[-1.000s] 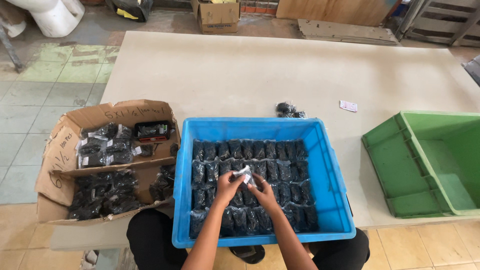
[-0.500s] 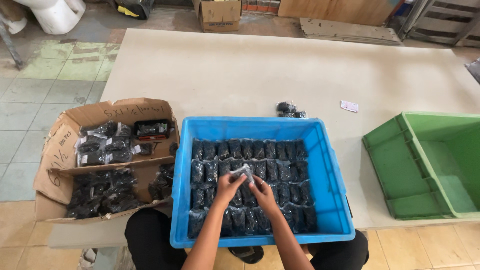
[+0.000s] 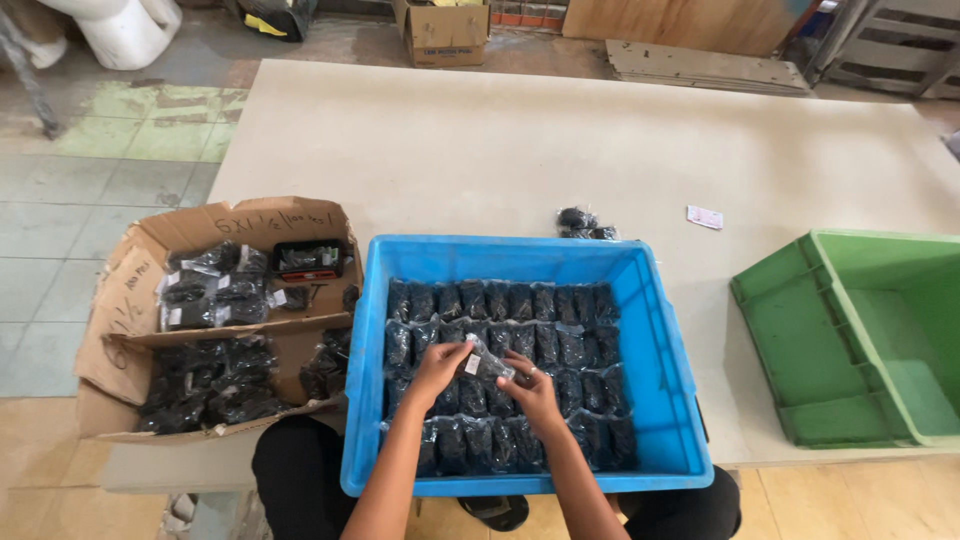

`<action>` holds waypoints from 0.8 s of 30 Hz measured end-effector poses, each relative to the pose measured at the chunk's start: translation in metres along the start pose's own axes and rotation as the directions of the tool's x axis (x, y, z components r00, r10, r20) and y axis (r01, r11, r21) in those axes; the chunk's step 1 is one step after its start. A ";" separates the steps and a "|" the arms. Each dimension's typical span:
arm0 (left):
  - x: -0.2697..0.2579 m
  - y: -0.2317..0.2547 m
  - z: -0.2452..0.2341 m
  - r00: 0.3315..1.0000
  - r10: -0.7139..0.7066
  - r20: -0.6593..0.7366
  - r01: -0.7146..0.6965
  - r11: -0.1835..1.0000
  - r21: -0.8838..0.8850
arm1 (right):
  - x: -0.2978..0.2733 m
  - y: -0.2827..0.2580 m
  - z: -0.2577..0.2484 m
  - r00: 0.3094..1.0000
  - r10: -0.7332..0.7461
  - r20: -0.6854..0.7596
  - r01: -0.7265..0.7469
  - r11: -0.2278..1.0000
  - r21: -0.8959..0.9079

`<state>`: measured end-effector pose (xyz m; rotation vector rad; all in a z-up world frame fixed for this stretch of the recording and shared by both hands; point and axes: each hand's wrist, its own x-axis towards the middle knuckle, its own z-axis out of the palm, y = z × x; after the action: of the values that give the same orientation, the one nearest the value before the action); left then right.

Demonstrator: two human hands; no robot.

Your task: The person sorts small items in plastic bags, moving them from a cardboard box into a blue plastic crate and arranging them in rows.

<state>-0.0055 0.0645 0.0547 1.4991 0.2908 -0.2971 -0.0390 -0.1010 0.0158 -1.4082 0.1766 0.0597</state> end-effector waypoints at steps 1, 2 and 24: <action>0.012 -0.017 -0.003 1.000 0.001 -0.004 -0.001 1.000 0.004 | 0.001 -0.001 0.002 1.000 0.000 0.003 0.000 1.000 0.005; 0.025 -0.035 -0.005 0.999 0.018 -0.032 -0.017 0.999 0.034 | 0.001 -0.003 0.002 0.994 0.082 -0.066 -0.078 0.996 0.051; 0.017 -0.056 0.016 0.888 0.141 -0.437 -0.153 0.988 0.009 | 0.017 0.043 -0.014 0.959 0.229 -0.165 -0.210 0.970 0.126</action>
<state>-0.0102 0.0455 -0.0026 1.5427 0.5332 0.1724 -0.0294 -0.1090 -0.0314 -1.2809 0.4793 0.1064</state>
